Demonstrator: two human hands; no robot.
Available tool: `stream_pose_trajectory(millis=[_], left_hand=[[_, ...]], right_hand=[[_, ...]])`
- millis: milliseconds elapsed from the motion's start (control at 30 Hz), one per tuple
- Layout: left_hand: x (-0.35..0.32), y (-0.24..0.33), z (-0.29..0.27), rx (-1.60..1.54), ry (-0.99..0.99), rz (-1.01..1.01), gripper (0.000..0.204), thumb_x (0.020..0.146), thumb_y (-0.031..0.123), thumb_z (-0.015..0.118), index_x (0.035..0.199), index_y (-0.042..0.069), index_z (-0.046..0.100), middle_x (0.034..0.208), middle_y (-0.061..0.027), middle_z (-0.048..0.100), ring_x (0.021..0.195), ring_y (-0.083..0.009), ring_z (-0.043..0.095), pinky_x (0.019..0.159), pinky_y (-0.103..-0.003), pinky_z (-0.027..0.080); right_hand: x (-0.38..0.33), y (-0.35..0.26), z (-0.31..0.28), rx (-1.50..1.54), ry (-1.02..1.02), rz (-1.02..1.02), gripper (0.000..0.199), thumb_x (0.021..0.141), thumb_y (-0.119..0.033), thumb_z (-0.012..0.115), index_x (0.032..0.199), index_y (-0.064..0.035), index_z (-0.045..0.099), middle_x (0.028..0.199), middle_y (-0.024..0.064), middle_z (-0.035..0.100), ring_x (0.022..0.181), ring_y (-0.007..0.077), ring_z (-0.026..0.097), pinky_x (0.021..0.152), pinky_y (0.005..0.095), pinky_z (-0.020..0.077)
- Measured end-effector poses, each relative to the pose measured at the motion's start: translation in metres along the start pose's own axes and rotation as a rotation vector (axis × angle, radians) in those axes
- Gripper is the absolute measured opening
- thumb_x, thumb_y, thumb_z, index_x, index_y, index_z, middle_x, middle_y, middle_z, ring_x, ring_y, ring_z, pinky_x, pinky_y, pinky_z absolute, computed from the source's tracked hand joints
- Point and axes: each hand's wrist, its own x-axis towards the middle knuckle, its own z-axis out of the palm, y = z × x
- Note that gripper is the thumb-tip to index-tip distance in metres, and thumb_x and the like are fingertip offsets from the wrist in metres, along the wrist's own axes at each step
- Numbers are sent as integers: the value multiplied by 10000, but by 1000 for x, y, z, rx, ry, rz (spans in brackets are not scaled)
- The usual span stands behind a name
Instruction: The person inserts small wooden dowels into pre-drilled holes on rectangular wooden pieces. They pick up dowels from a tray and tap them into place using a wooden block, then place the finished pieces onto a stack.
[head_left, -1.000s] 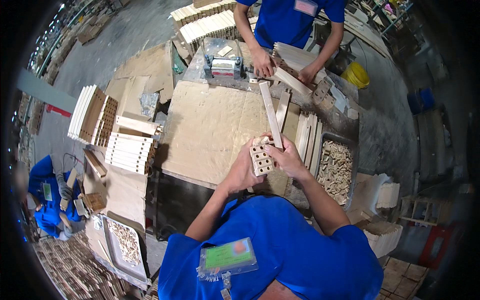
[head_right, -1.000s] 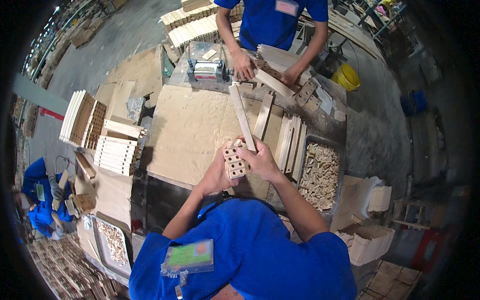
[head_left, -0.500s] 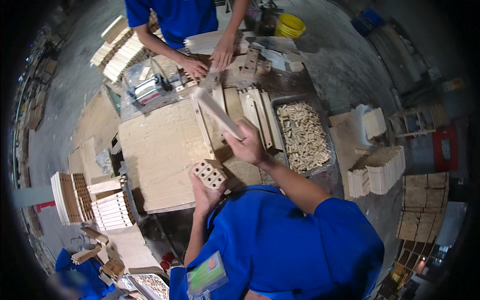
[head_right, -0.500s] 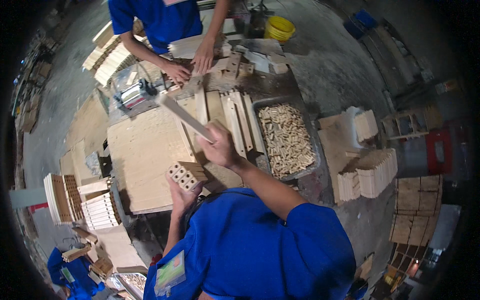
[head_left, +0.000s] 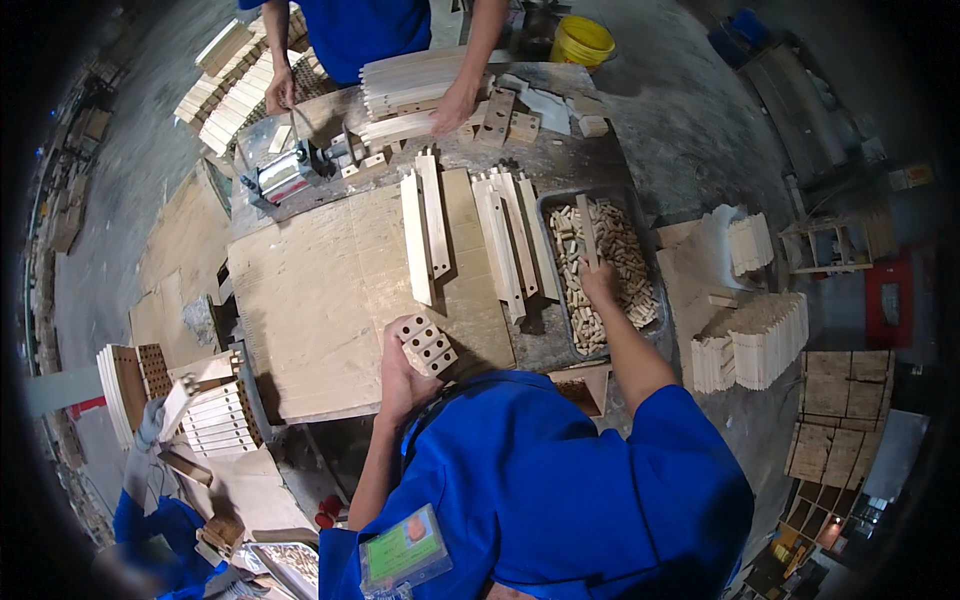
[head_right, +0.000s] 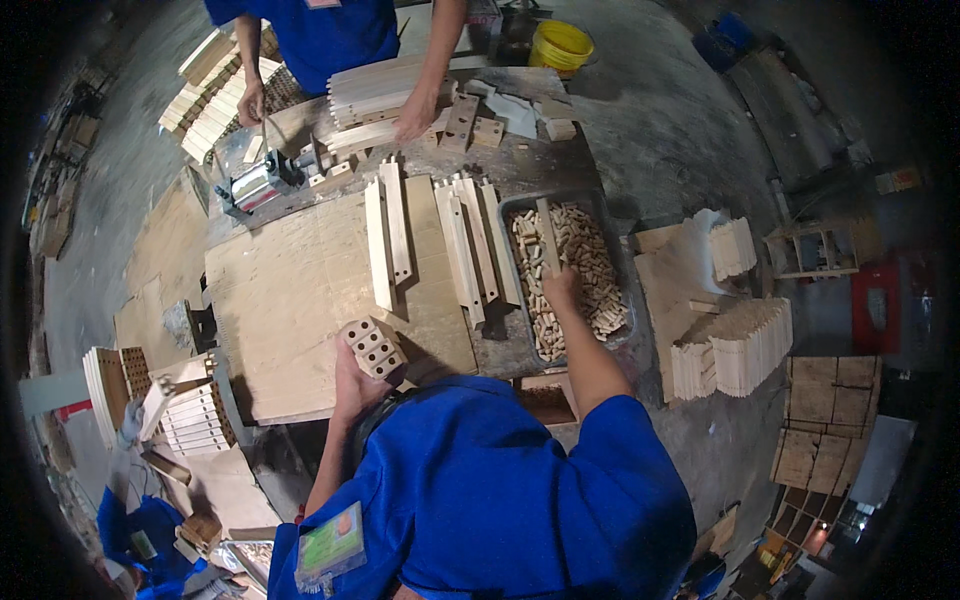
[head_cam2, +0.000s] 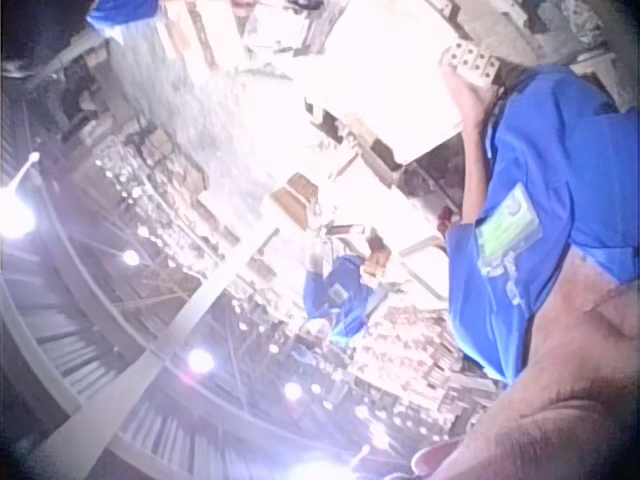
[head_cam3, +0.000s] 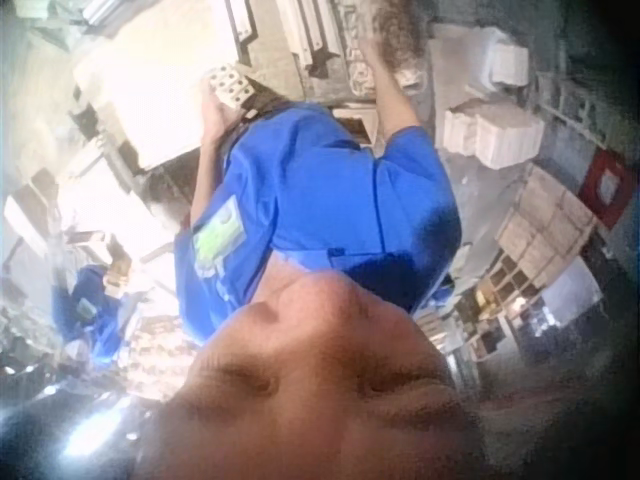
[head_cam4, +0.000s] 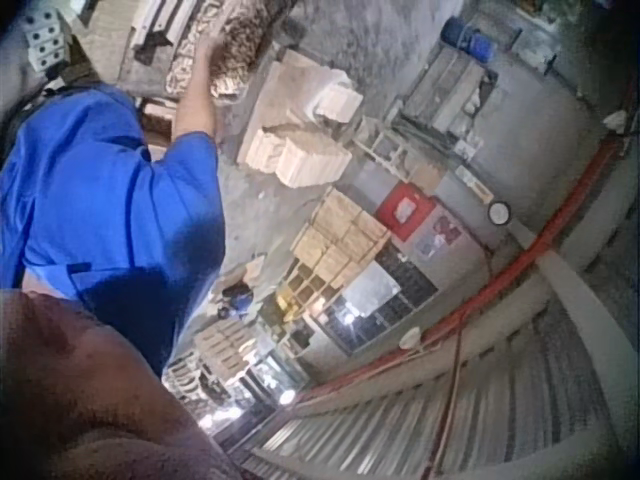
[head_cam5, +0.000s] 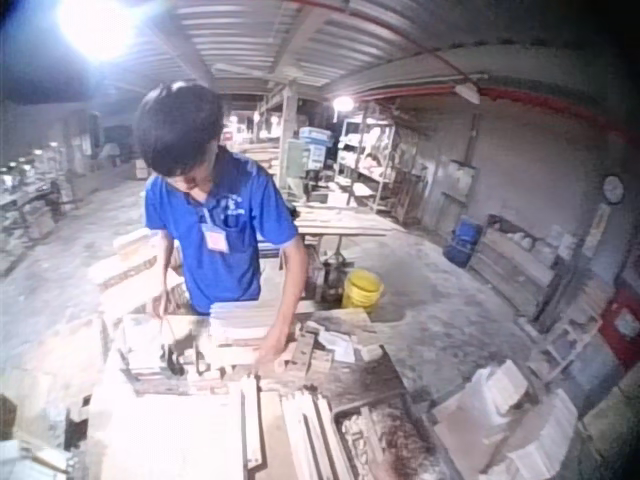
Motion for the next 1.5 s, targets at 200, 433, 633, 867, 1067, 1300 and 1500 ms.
stream_pose_trajectory(millis=[200, 433, 633, 867, 1067, 1300, 1500], left_hand=[[-6, -24, -3, 34, -32, -68, 517, 1003, 82, 740, 1406, 98, 418, 1221, -70, 595, 1063, -189, 646, 903, -372, 614], [2, -16, -3, 235, -39, 80, 779, 807, 57, 913, 1403, 78, 412, 1223, -73, 605, 1056, -181, 650, 914, -350, 604], [0, -18, 0, 42, 16, -62, 767, 713, 94, 936, 1362, 40, 532, 1219, -111, 600, 1132, -233, 639, 993, -350, 530], [3, -8, 0, 142, 1, 30, 776, 701, 108, 951, 1367, 46, 556, 1244, -127, 608, 1161, -271, 635, 1027, -368, 520], [6, 4, 1, 132, -1, 36, 779, 705, 114, 949, 1377, 45, 560, 1248, -139, 609, 1170, -296, 635, 1036, -377, 519], [-4, -17, -2, 225, 33, 67, 824, 697, 122, 940, 1410, 52, 533, 1271, -157, 611, 1194, -326, 631, 1051, -398, 520], [0, -23, -2, 108, -42, 35, 884, 683, 148, 937, 1450, 46, 509, 1290, -193, 595, 1215, -395, 610, 1063, -447, 510]], right_hand=[[3, -9, 13, -128, -31, -113, 350, 922, -263, 795, 1099, 33, 739, 1023, 273, 746, 984, 447, 737, 873, 539, 570], [0, -15, 5, 73, -28, 60, 361, 907, -267, 768, 1108, 32, 735, 995, 269, 743, 975, 413, 748, 853, 534, 564], [6, -20, 6, 106, 30, -48, 338, 939, -232, 732, 1167, 18, 734, 989, 235, 758, 921, 378, 758, 817, 515, 575], [12, -29, 23, 269, -55, 72, 373, 927, -211, 751, 1223, 12, 709, 1019, 193, 751, 969, 361, 745, 888, 490, 563], [26, -14, 29, 156, 14, 77, 361, 947, -191, 750, 1252, -10, 679, 1090, 152, 735, 932, 357, 721, 868, 451, 557], [-91, -117, -72, 753, -540, -173, 204, 971, -116, 767, 1150, -53, 693, 921, 35, 706, 750, 88, 657, 609, 256, 524], [-161, -219, -99, 596, -670, -972, 183, 936, -140, 807, 1008, -2, 711, 799, 75, 684, 694, 160, 631, 632, 333, 497]])
